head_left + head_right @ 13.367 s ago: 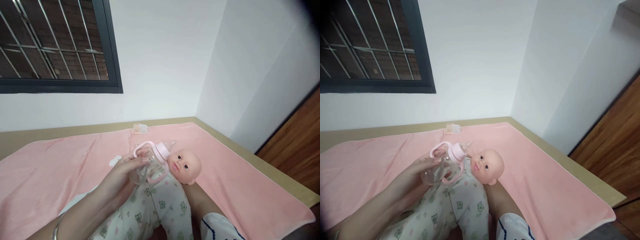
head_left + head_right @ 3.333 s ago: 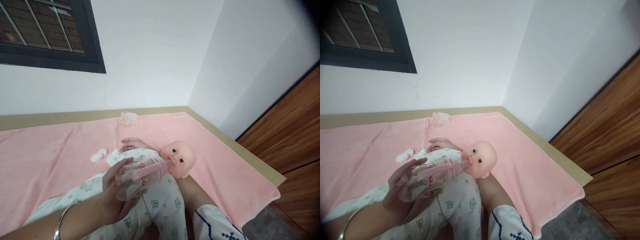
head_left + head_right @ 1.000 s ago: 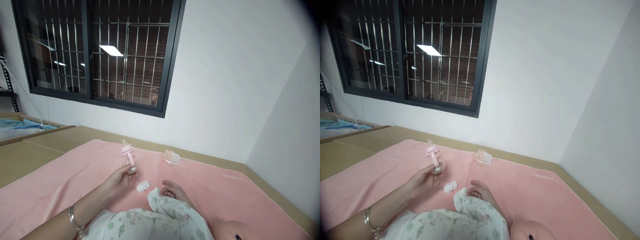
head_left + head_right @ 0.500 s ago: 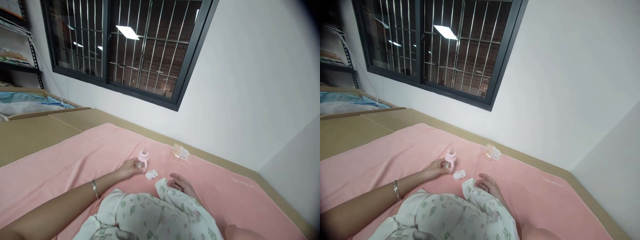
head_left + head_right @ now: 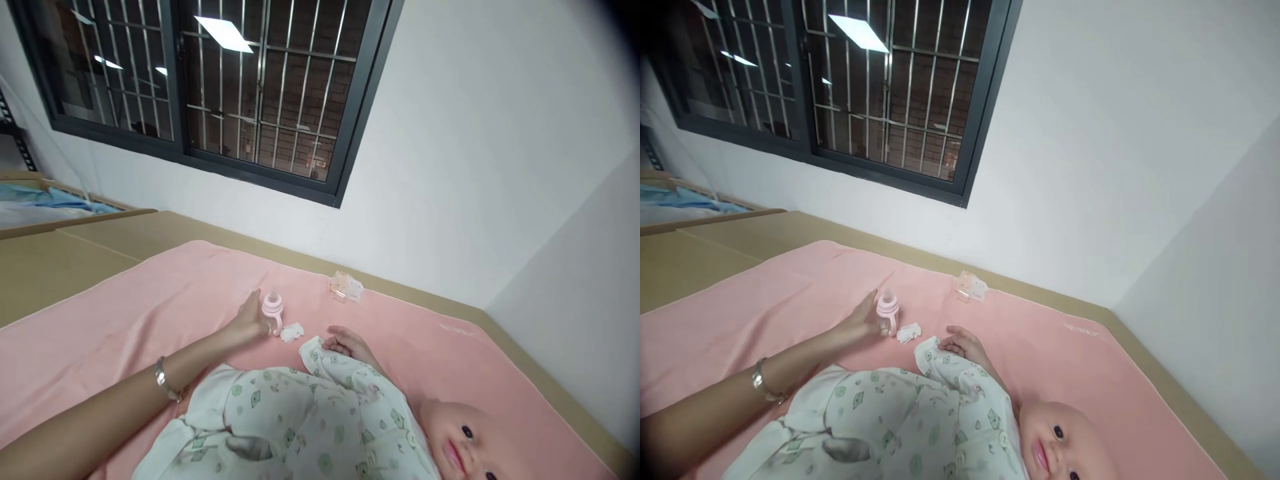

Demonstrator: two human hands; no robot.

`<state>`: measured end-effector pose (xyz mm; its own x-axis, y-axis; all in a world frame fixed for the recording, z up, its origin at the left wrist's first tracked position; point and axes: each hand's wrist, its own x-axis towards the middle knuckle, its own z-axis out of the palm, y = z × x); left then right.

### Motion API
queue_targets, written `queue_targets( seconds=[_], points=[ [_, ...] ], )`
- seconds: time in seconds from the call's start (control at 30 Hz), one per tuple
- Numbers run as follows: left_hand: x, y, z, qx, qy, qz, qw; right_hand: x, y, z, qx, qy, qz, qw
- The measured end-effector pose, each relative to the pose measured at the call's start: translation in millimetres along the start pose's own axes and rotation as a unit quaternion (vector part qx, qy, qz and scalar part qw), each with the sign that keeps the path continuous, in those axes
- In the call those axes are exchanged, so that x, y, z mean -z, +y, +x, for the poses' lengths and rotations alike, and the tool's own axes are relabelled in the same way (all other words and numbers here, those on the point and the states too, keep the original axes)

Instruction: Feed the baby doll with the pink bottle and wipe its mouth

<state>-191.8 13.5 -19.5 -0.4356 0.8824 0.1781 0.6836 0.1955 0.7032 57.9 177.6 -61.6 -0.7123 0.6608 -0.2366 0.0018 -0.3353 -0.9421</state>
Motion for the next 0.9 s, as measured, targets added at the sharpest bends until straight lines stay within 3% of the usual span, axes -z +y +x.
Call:
queue_targets(
  seconds=[0.1, 0.23, 0.33, 0.4, 0.47, 0.53, 0.6, 0.67, 0.77, 0.9],
  points=[
    [-3.4, 34.8, -13.5, -0.063, 0.005, 0.043, 0.997, 15.1, -1.8, -26.5, 0.038, -0.016, -0.020, 0.999],
    [-24.3, 67.9, -17.1, -0.084, -0.051, 0.102, 0.990, 62.4, 2.7, -88.5, 0.048, -0.023, -0.038, 0.998],
    [-32.4, 70.2, -7.8, -0.054, -0.071, 0.134, 0.987, 90.2, 11.9, -114.4, 0.060, -0.147, -0.140, 0.977],
    [-30.3, 62.3, 0.5, -0.028, -0.082, 0.134, 0.987, 96.3, 17.5, -115.2, 0.083, -0.266, -0.214, 0.936],
    [-24.7, 49.3, 9.0, 0.001, -0.089, 0.122, 0.989, 95.6, 20.5, -109.3, 0.093, -0.329, -0.275, 0.899],
    [-19.1, 32.9, 16.7, 0.033, -0.088, 0.099, 0.991, 93.1, 20.7, -103.1, 0.093, -0.291, -0.306, 0.902],
    [-14.8, 14.5, 23.2, 0.068, -0.078, 0.072, 0.992, 92.0, 19.7, -99.6, 0.113, -0.187, -0.316, 0.923],
    [-11.8, -4.1, 27.9, 0.101, -0.059, 0.050, 0.992, 93.3, 19.8, -98.5, 0.166, -0.122, -0.341, 0.917],
    [-9.1, -28.0, 31.6, 0.128, -0.030, 0.029, 0.991, 99.5, 28.1, -98.5, 0.316, -0.148, -0.354, 0.868],
    [-11.0, -45.3, 30.8, 0.128, -0.011, 0.003, 0.992, 113.2, 56.0, -94.9, 0.551, -0.197, -0.281, 0.761]
  ],
)
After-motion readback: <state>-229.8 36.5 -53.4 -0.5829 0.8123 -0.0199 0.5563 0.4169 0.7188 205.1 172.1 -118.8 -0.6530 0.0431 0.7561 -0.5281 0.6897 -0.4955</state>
